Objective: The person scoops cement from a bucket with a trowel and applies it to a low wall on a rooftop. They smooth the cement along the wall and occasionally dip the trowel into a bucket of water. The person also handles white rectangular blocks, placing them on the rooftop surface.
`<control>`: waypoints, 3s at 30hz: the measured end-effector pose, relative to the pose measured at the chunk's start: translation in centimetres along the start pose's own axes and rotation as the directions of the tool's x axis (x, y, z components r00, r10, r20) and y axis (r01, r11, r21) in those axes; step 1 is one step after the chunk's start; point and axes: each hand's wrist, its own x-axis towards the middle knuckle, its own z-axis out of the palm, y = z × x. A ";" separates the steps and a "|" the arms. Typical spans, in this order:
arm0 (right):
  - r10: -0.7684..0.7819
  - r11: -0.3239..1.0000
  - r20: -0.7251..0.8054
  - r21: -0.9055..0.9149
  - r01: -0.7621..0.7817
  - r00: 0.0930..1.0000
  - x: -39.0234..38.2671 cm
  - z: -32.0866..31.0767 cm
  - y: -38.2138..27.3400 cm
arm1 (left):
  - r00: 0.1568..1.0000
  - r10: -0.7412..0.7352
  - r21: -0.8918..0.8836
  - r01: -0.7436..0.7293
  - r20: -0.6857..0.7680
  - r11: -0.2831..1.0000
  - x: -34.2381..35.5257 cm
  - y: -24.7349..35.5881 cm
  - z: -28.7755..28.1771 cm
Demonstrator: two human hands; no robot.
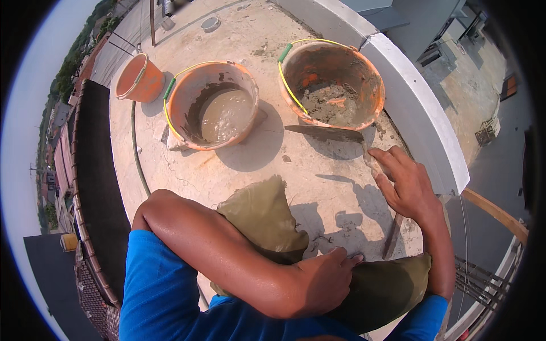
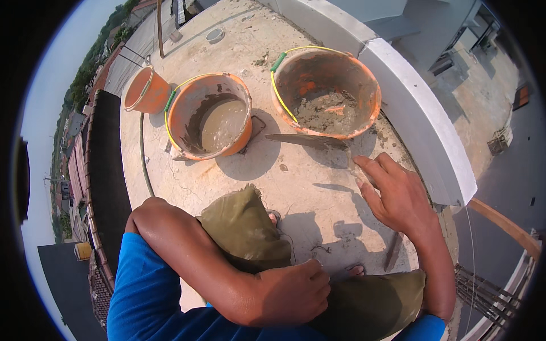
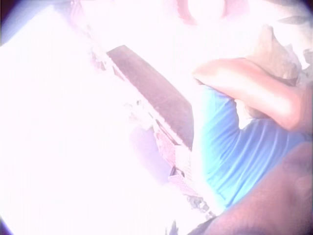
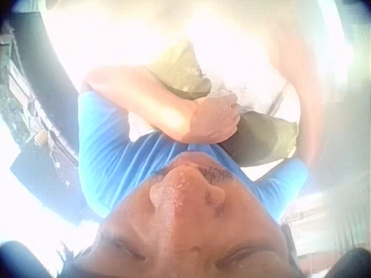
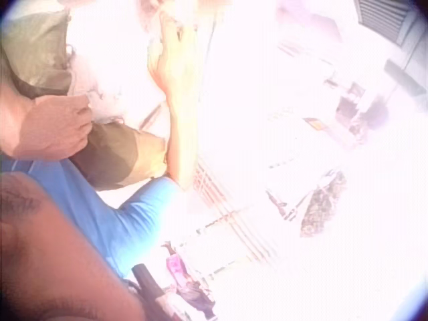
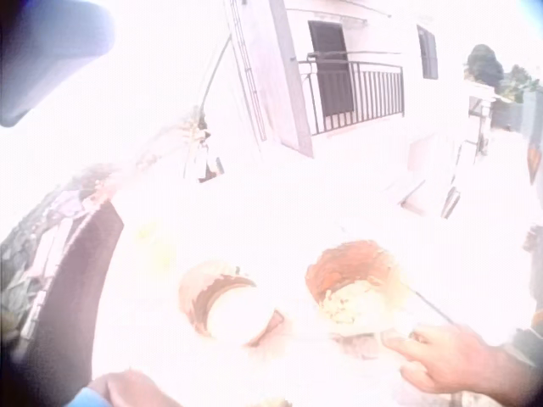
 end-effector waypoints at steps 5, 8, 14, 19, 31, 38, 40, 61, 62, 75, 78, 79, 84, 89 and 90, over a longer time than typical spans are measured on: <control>-0.448 0.762 0.073 -0.490 0.423 0.891 15.4 0.0 -9.9 | 0.992 -0.040 0.095 0.051 -0.118 0.994 -3.5 -0.4 0.8; -0.396 0.628 0.251 -0.627 0.460 0.883 22.4 2.9 -14.5 | 0.985 -0.017 0.164 0.046 -0.173 0.985 -4.7 -1.3 1.1; -0.177 0.433 0.556 -0.697 0.572 0.812 28.3 8.9 -19.7 | 0.972 -0.060 0.080 0.080 -0.226 0.994 -7.4 -4.0 1.7; -0.370 0.543 0.502 -0.566 0.620 0.782 28.3 6.1 -21.4 | 0.963 -0.055 0.019 0.063 -0.263 0.998 -6.8 -4.6 1.1; 0.281 0.556 0.613 -0.731 0.395 0.739 38.3 6.1 -28.2 | 0.973 0.042 0.015 -0.039 -0.225 0.999 -5.6 -3.9 0.3; 0.362 0.840 0.875 -0.456 0.295 0.323 39.7 6.2 -21.0 | 0.982 0.050 0.044 -0.043 -0.183 0.998 -6.1 -4.8 -0.3; 0.405 0.912 0.870 -0.405 -0.061 0.279 38.5 6.8 -20.3 | 0.983 0.058 -0.019 -0.062 -0.175 0.998 -6.2 -4.8 -0.3; -0.101 0.606 0.840 0.477 -0.636 0.534 15.2 5.5 -4.8 | 0.973 0.050 -0.059 -0.065 -0.227 0.996 -8.4 -4.8 -0.8; -0.071 0.576 0.835 0.480 -0.661 0.545 12.4 4.9 -2.9 | 0.958 0.004 -0.051 -0.020 -0.288 0.999 -8.1 -4.4 -0.4; 0.740 -0.355 0.255 0.934 0.039 0.623 -30.4 22.2 13.2 | 0.951 -0.092 -0.164 0.145 0.295 0.976 7.2 -3.8 -4.0; 0.906 -0.239 0.069 0.897 0.371 0.417 -29.6 25.7 15.6 | 0.917 -0.144 -0.169 0.219 0.372 0.961 13.0 -4.0 -2.9; 0.913 -0.238 0.051 0.871 0.429 0.404 -26.6 25.8 17.1 | 0.884 -0.243 -0.118 0.313 0.399 0.943 13.8 -3.9 -2.9; 0.975 -0.147 0.031 0.836 0.529 0.222 -20.7 22.3 21.8 | 0.798 -0.419 -0.045 0.484 0.432 0.874 18.9 -3.8 -1.0; 0.981 -0.044 -0.039 0.908 0.416 0.190 -16.6 21.2 25.1 | 0.736 -0.473 -0.057 0.566 0.485 0.822 20.5 -3.4 0.2; 0.984 -0.012 -0.048 0.943 0.331 0.173 -16.3 20.9 25.2 | 0.751 -0.459 -0.051 0.544 0.475 0.837 20.6 -3.6 0.5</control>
